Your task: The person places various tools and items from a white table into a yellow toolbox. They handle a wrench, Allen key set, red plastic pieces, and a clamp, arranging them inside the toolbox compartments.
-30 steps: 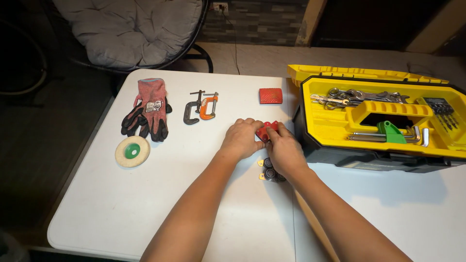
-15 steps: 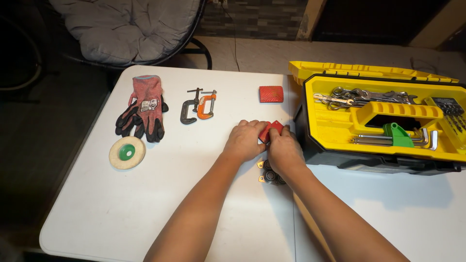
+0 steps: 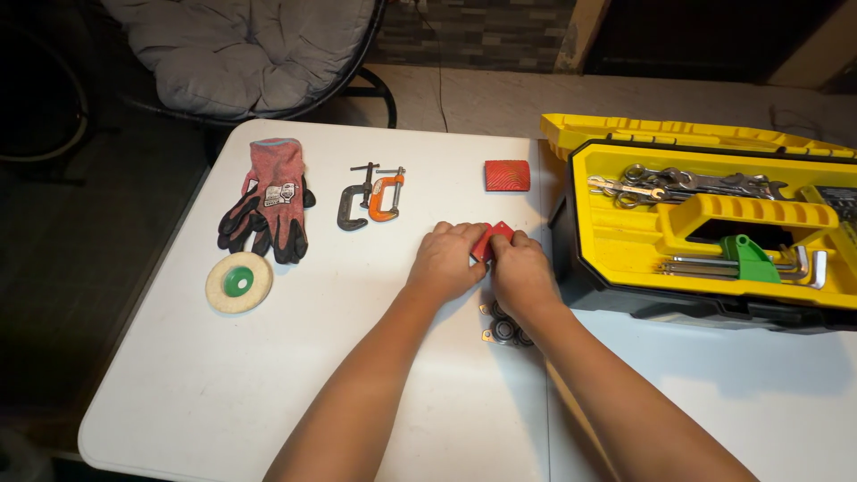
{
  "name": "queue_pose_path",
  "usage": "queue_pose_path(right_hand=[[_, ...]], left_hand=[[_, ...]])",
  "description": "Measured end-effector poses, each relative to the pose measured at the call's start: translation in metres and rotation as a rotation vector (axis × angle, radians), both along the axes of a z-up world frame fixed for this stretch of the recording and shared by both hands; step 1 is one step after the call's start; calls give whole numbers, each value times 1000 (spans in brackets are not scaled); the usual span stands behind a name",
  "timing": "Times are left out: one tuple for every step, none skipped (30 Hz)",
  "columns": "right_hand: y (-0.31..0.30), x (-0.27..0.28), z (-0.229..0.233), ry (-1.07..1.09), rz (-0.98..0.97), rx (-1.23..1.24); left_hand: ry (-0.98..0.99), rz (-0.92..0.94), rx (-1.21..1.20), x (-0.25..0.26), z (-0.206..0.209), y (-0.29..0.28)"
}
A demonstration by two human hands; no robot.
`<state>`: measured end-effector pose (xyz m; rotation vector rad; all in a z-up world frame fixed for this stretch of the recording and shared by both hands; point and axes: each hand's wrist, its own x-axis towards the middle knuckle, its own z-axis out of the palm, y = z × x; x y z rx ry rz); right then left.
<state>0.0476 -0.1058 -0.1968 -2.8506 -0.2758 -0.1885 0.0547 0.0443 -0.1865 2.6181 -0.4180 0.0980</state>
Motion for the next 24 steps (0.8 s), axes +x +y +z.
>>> queue_pose_path(right_hand=[[2, 1, -1, -4, 13, 19], [4, 1, -2, -8, 25, 37], [5, 1, -3, -12, 37, 55], [6, 2, -3, -27, 47, 67], [6, 2, -3, -42, 58, 80], [6, 3, -4, -58, 69, 92], [5, 4, -4, -84, 80, 108], [3, 5, -4, -109, 91, 123], [2, 6, -4, -135, 101, 138], [2, 6, -4, -129, 99, 146], [2, 6, -4, -125, 95, 155], [0, 7, -4, -121, 90, 163], [0, 6, -4, -113, 83, 158], [-1, 6, -3, -106, 75, 154], [0, 7, -2, -102, 71, 151], [1, 7, 0, -99, 71, 153], [1, 6, 0, -94, 68, 154], [0, 5, 1, -89, 64, 155], [0, 4, 2, -85, 64, 151], [0, 3, 3, -81, 63, 147], [1, 3, 3, -78, 63, 143], [1, 2, 4, -77, 60, 151], [1, 1, 5, -78, 56, 159], [2, 1, 6, -78, 52, 168]], left_hand=[[-11, 10, -15, 0, -1, 4], [-22, 20, -30, 1, -2, 7], [-32, 30, -46, 1, -3, 10], [-59, 40, -84, 1, -6, 11], [-86, 51, -123, 0, -8, 12], [-113, 62, -161, -2, -11, 13], [-139, 85, -192, -4, -15, 13], [-164, 107, -223, -7, -18, 10], [-189, 129, -255, -10, -21, 9], [-196, 135, -260, -12, -23, 9], [-204, 138, -265, -13, -24, 8], [-213, 141, -270, -13, -25, 7], [-224, 143, -270, -15, -26, 7], [-235, 145, -271, -16, -27, 6], [-250, 149, -270, -15, -26, 6], [-244, 151, -262, -15, -26, 7], [-235, 149, -257, -15, -26, 7], [-226, 148, -251, -15, -27, 7], [-221, 150, -249, -15, -27, 7], [-216, 152, -248, -15, -28, 7], [-212, 153, -247, -15, -28, 7], [-201, 157, -236, -15, -28, 7], [-190, 160, -224, -14, -28, 7], [-180, 163, -212, -13, -27, 7]])
